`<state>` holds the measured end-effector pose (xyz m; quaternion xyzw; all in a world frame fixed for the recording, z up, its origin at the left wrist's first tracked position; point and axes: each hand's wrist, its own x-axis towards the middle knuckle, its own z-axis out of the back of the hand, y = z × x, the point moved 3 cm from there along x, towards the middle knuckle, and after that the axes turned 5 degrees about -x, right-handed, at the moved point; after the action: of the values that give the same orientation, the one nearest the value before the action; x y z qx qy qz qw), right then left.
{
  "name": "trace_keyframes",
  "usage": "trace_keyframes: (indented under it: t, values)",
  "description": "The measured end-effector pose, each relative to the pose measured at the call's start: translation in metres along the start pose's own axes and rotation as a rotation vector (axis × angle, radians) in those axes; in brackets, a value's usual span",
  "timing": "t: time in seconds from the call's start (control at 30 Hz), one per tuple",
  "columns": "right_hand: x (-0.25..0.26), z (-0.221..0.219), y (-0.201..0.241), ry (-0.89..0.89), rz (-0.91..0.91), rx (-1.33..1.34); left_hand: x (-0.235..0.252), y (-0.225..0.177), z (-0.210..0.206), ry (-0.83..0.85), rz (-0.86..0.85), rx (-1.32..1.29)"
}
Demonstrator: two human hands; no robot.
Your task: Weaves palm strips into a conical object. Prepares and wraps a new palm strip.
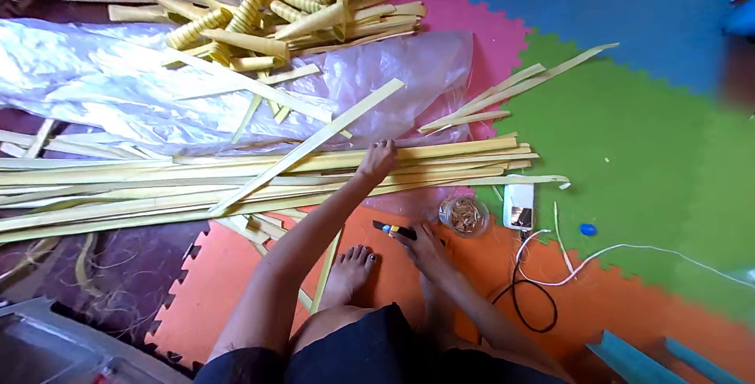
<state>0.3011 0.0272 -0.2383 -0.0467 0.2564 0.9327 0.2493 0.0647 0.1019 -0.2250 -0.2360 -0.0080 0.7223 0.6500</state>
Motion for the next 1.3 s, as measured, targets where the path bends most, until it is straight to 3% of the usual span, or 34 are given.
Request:
trace_keyframes:
  t: [0.17, 0.43, 0.5, 0.6, 0.7, 0.8, 0.9, 1.0, 1.1, 1.17, 1.23, 1.3]
  values:
    - [-0.001, 0.022, 0.004, -0.120, 0.002, 0.173, -0.002, -0.018, 0.024, 0.087, 0.130, -0.082]
    - [0.017, 0.094, 0.000, -0.339, -0.087, 0.310, -0.031, -0.019, 0.086, 0.011, 0.155, -0.144]
    - [0.021, 0.111, -0.002, -0.347, -0.164, 0.397, -0.040, -0.022, 0.099, -0.023, 0.095, -0.149]
    - [0.027, 0.135, -0.003, -0.408, -0.192, 0.625, -0.066, -0.043, 0.124, -0.101, -0.143, -0.313]
    - [0.025, 0.162, 0.012, -0.545, 0.030, 0.956, -0.096, -0.080, 0.159, -0.089, -0.342, -0.521]
    - [0.017, 0.191, 0.031, -0.712, 0.129, 1.083, -0.112, -0.103, 0.187, -0.044, -0.384, -0.659]
    - [0.009, 0.211, 0.034, -0.767, 0.185, 1.176, -0.121, -0.115, 0.198, -0.076, -0.410, -0.797]
    - [-0.009, 0.237, 0.023, -0.876, 0.235, 1.199, -0.127, -0.120, 0.207, 0.054, -0.442, -0.791]
    - [-0.021, 0.267, 0.005, -1.112, 0.123, 1.376, -0.134, -0.119, 0.206, 0.279, -0.475, -0.683]
    - [-0.018, 0.269, 0.004, -1.079, 0.010, 1.427, -0.136, -0.122, 0.199, 0.359, -0.510, -0.770]
    - [-0.013, 0.240, 0.023, -0.839, -0.064, 1.414, -0.133, -0.125, 0.197, 0.281, -0.542, -0.909]
    - [-0.006, 0.206, 0.046, -0.533, 0.054, 1.509, -0.127, -0.126, 0.198, 0.138, -0.537, -0.999]
